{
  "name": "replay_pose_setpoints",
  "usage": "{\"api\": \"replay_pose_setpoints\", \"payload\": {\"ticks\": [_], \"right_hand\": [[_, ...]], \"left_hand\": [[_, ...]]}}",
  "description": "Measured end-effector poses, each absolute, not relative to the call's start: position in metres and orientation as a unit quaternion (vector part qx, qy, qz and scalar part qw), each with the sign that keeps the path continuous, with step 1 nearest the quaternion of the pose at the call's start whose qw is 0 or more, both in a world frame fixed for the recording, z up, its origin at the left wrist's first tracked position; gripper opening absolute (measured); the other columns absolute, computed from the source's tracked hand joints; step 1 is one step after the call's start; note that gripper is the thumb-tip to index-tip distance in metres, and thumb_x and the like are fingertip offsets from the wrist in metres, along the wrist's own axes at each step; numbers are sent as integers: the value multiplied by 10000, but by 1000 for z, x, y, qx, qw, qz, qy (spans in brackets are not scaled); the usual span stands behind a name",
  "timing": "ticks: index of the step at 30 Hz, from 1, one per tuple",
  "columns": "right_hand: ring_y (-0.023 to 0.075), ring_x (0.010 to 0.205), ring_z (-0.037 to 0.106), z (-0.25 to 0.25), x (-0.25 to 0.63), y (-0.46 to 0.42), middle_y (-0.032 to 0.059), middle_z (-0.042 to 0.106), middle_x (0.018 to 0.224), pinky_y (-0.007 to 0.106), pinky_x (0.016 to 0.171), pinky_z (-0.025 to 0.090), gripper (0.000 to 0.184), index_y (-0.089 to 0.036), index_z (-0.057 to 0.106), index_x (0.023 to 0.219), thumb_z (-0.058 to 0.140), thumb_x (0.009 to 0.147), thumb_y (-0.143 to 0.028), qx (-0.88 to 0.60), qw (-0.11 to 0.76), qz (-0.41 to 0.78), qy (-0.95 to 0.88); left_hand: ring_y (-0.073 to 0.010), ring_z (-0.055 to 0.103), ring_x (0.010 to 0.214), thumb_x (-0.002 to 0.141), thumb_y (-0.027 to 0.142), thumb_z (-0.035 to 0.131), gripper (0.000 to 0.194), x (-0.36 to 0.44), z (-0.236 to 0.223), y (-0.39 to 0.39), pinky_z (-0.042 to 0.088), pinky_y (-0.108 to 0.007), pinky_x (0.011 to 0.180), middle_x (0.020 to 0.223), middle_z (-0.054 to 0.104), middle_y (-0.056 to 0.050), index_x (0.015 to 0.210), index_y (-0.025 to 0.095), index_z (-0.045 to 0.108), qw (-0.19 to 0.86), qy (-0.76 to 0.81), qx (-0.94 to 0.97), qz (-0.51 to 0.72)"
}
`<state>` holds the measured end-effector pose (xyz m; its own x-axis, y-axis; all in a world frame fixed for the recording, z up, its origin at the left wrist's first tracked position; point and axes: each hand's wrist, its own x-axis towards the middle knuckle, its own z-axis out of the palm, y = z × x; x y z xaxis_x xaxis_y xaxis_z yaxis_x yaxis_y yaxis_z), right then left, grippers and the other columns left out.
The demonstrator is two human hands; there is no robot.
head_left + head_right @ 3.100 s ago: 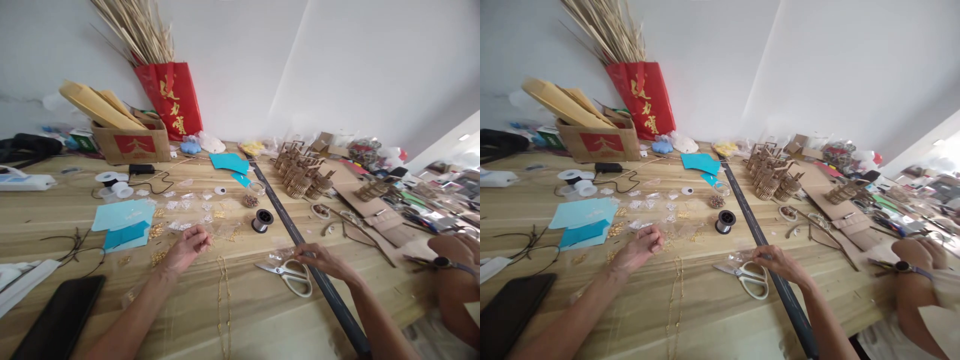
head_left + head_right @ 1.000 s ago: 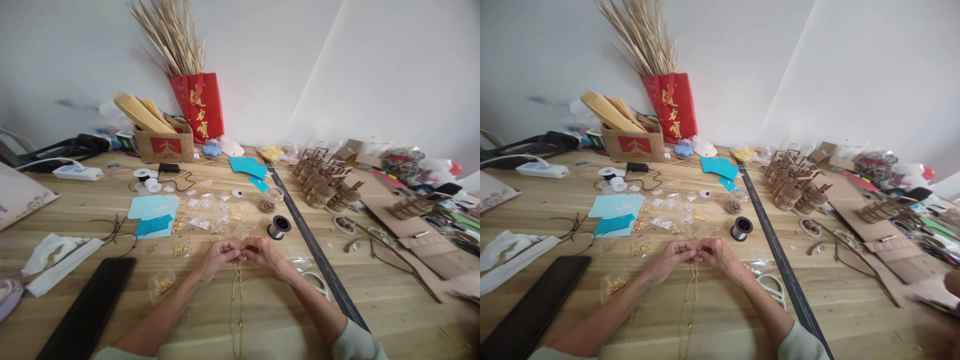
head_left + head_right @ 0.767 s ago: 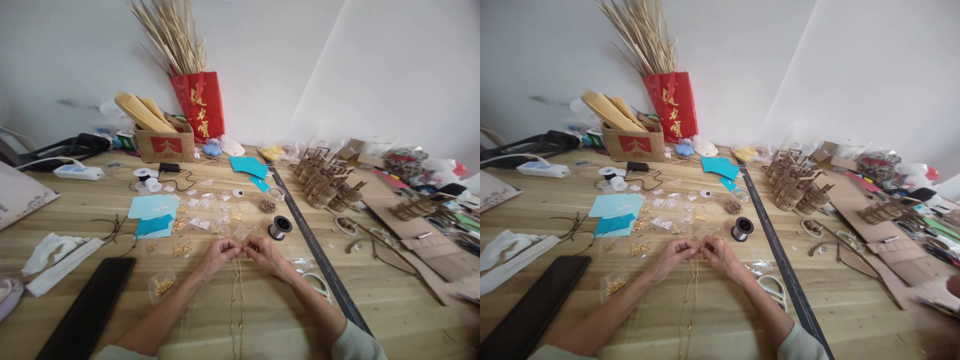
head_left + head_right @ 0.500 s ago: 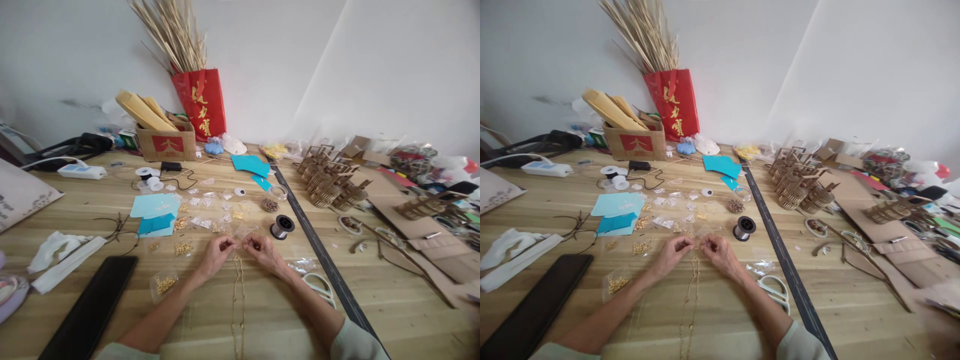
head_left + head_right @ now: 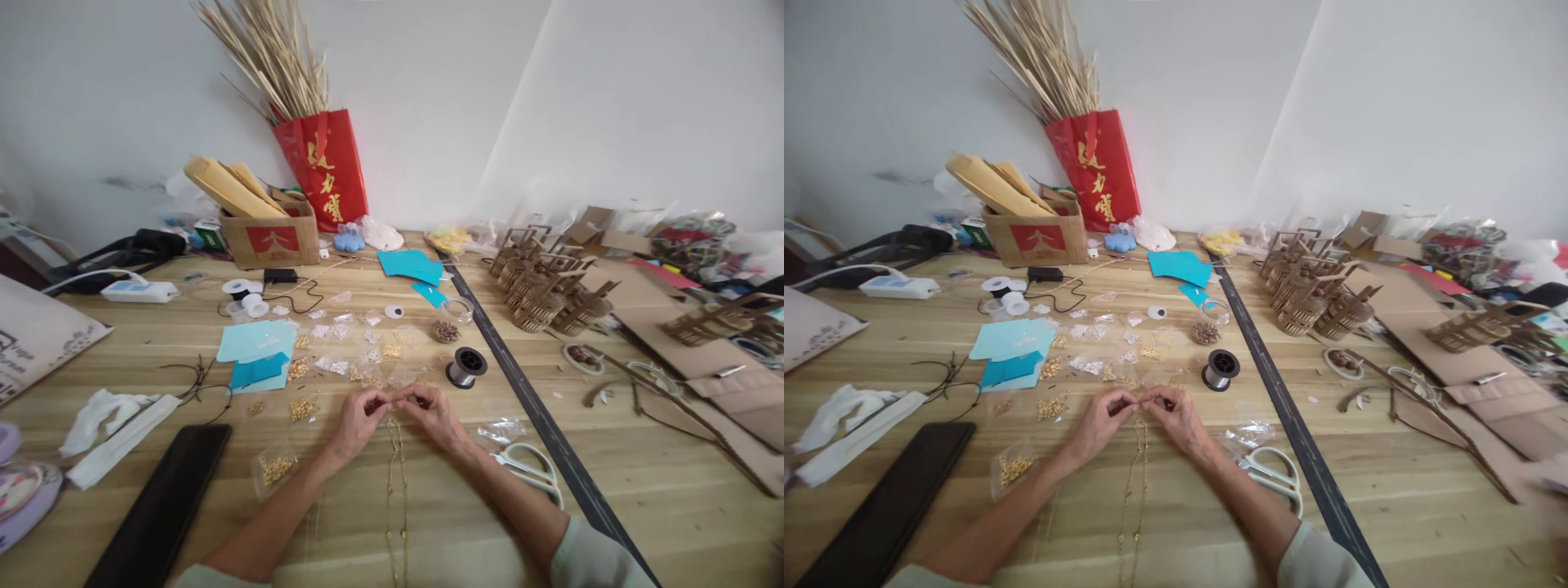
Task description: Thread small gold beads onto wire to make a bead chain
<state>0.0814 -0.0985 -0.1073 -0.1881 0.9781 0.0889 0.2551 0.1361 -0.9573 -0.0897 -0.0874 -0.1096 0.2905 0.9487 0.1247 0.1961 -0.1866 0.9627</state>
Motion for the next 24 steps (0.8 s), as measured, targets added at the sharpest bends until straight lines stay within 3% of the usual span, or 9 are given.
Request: {"api": "replay_pose_setpoints", "payload": {"ticks": [6, 12, 18, 24], "right_hand": [[90, 518, 295, -109, 78, -98, -64, 347, 519, 228, 493, 229, 316, -148, 660, 723, 665, 736, -464, -470, 447, 476, -594], [90, 502, 328, -109, 79, -98, -54, 397, 536, 229, 479, 255, 326, -153, 601, 705, 640, 736, -475, -498, 459, 473, -563], [90, 516, 321, -108, 78, -100, -52, 378, 546, 229, 492, 264, 291, -149, 582, 690, 616, 745, -433, -511, 464, 450, -566], [93, 520, 325, -108, 77, -102, -57, 349, 538, 224, 495, 271, 250, -149, 582, 672, 592, 753, -386, -514, 463, 443, -570]], "left_hand": [[-145, 526, 577, 748, 288, 635, 156, -87, -114, -87, 402, -239, 559, 610, 611, -16, 685, 147, 658, 466, 445, 657, 391], [-172, 578, 657, 734, 131, 613, 170, -91, -113, -90, 451, -279, 640, 770, 674, -51, 877, 166, 698, 407, 472, 698, 352], [-239, 566, 753, 708, 94, 633, 121, -93, -106, -96, 427, -349, 715, 717, 657, -65, 682, 197, 692, 284, 475, 777, 300], [-243, 561, 843, 791, 106, 564, 140, -88, -100, -99, 423, -361, 782, 791, 653, -72, 733, 169, 675, 212, 486, 828, 181]]}}
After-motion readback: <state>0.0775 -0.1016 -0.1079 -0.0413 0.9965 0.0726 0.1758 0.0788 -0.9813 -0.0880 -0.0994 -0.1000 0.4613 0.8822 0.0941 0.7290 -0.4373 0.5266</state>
